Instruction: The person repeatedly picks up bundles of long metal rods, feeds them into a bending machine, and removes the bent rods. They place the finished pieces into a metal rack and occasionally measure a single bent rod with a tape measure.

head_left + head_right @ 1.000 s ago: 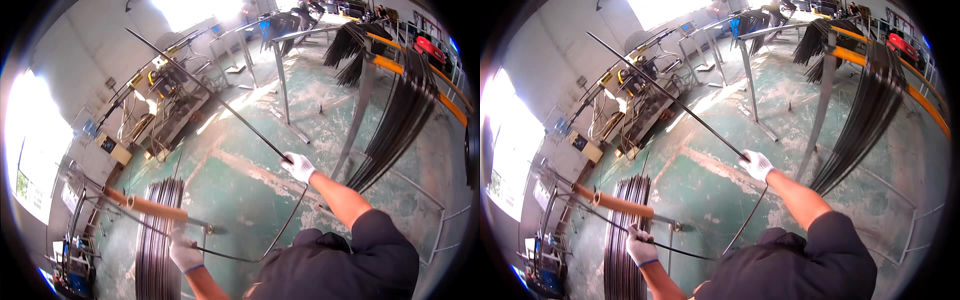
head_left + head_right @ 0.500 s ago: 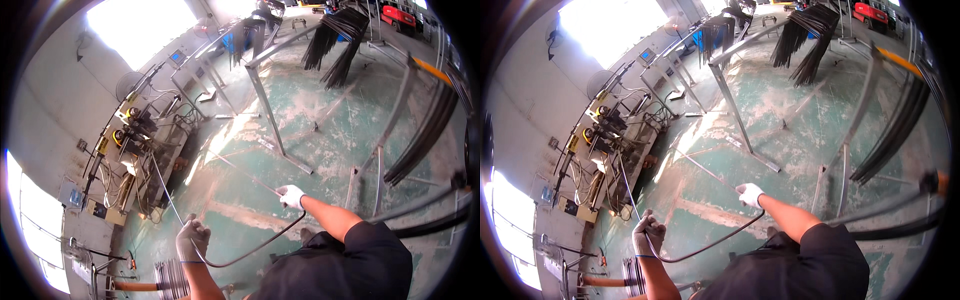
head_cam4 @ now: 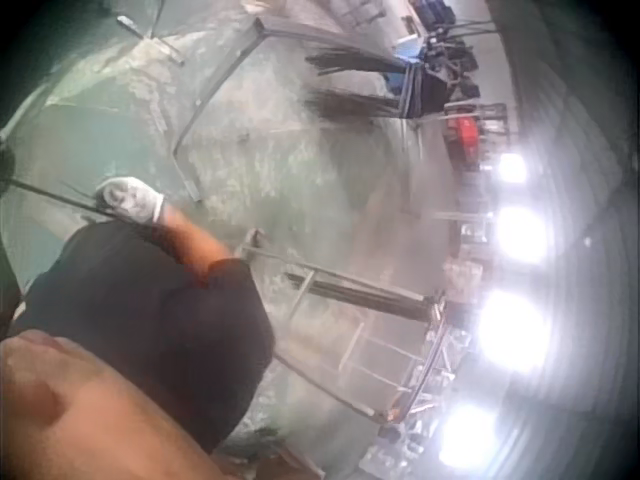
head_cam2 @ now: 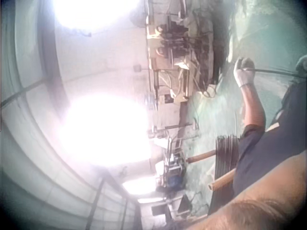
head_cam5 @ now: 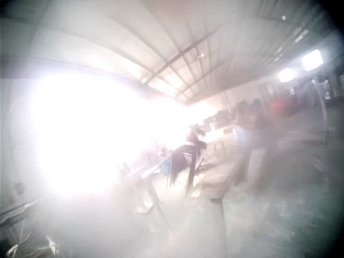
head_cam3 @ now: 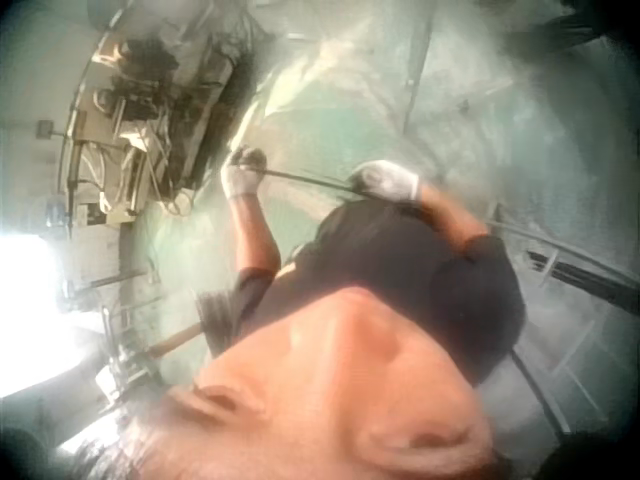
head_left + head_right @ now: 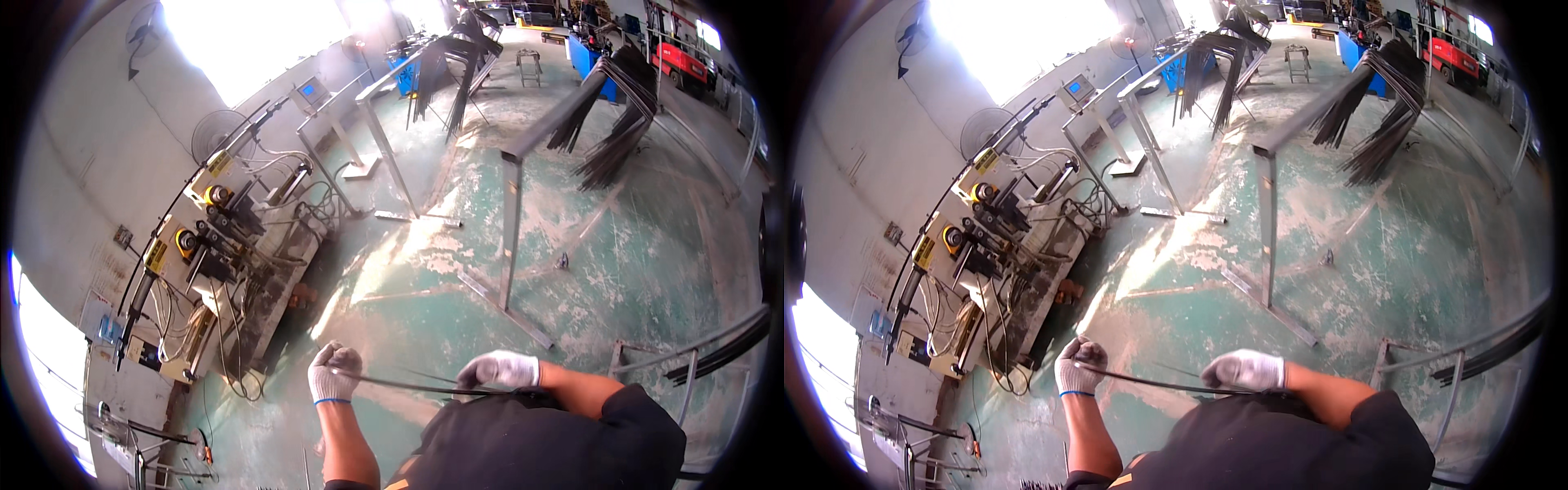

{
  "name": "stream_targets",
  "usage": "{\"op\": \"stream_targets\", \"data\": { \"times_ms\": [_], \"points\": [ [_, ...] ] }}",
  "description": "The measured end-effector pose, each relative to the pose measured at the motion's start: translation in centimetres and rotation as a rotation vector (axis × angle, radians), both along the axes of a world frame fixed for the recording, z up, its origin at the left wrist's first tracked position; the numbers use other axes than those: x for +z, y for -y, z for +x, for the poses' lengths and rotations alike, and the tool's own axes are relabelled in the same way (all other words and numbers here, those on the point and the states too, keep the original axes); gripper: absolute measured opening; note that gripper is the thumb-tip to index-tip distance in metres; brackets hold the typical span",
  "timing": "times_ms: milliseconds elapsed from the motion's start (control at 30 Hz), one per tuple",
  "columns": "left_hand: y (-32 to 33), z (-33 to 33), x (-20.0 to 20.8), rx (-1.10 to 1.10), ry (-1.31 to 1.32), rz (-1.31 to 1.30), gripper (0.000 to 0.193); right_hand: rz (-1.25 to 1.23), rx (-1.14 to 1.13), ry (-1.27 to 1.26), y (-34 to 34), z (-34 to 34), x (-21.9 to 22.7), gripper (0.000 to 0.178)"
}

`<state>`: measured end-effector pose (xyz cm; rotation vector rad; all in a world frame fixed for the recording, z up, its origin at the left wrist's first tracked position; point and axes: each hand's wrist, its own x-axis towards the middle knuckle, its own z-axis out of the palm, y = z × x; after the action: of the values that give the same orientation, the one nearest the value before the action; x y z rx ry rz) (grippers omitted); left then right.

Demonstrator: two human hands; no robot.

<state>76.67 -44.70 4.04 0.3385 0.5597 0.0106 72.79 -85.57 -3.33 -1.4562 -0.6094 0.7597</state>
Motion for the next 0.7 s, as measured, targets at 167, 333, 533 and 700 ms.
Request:
{"op": "stream_targets", "data": {
  "times_ms": [167, 333, 533, 700],
  "points": [
    [-1.0, 17.0, 0.5, 0.056, 0.127, 0.018, 0.019, -0.503, -0.098, 0.098, -5.6, 10.7, 2.1, 0.055],
    [0.2, 29.9, 5.2, 0.073, 0.137, 0.064, 0.038, -0.34, -0.646, 0.483, -8.6, 26.5, 1.7, 0.024],
    [-2.3, 42.1, -2.7, 0.007, -0.042, 0.546, 0.018, -0.354, -0.713, 0.645, -11.4, 52.8, 4.0, 0.026],
    [-2.4, 46.2, -6.6, -0.047, -0.243, 0.351, 0.017, -0.318, -0.676, 0.855, -12.9, 71.4, 7.4, 0.023]
  ]
}}
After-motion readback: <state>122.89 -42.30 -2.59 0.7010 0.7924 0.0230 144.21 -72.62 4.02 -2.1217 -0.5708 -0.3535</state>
